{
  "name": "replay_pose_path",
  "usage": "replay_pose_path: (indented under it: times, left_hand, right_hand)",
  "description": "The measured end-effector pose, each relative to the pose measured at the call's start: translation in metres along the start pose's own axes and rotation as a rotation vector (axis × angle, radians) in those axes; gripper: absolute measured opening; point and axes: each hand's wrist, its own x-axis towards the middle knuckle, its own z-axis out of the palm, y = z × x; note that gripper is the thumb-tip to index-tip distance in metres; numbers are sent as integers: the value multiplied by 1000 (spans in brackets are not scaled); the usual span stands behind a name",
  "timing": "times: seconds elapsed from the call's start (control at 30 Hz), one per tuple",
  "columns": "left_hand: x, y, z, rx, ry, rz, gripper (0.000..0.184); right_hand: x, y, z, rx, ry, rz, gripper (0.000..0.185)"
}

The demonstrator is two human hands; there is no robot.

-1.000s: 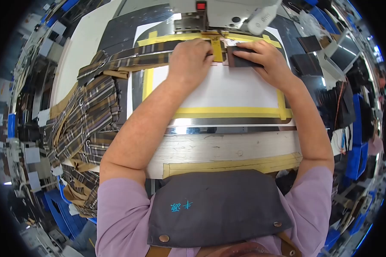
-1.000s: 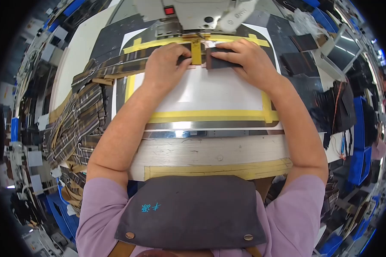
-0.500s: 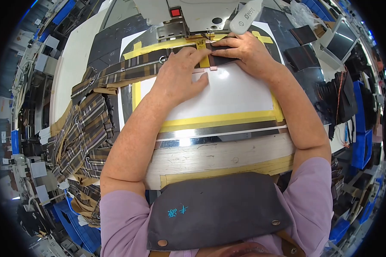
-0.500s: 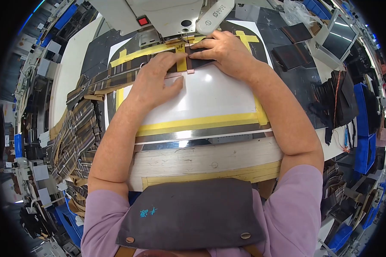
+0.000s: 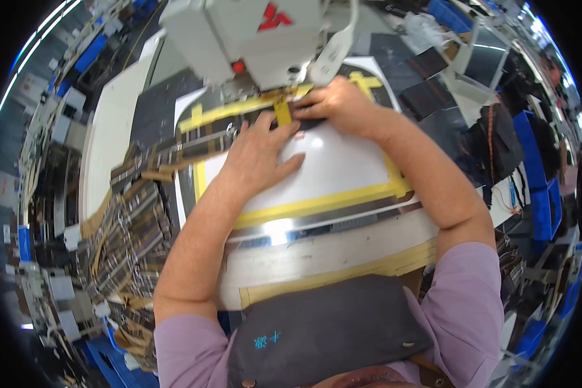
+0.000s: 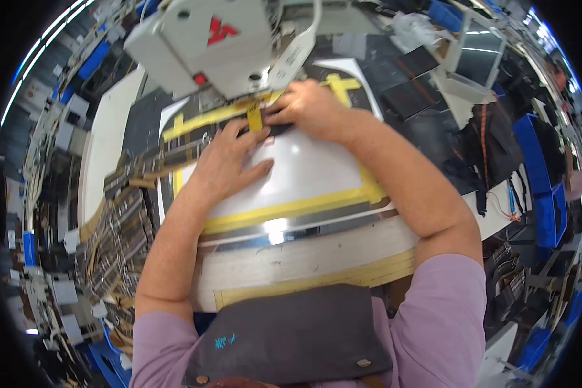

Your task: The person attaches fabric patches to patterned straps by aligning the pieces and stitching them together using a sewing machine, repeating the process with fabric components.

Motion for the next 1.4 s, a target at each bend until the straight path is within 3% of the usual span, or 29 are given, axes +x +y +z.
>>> replay_pose_path:
  times: [0.5,0.9,1.17,1.4]
  left_hand:
    - [7,3,8,-1,35,35,59]
    - [2,-24,6,9,34,56,68]
    - [20,-34,0,33,-14,46,72]
    - [34,-50,5,58,29,47,64]
  right_hand:
    - [5,-8,-10,-94,-155,172,28]
    - [10,6,3,-120,-185,202,25]
    - [29,21,8,-33,-168,347,22]
    - [38,39,15,-105,-197,331,24]
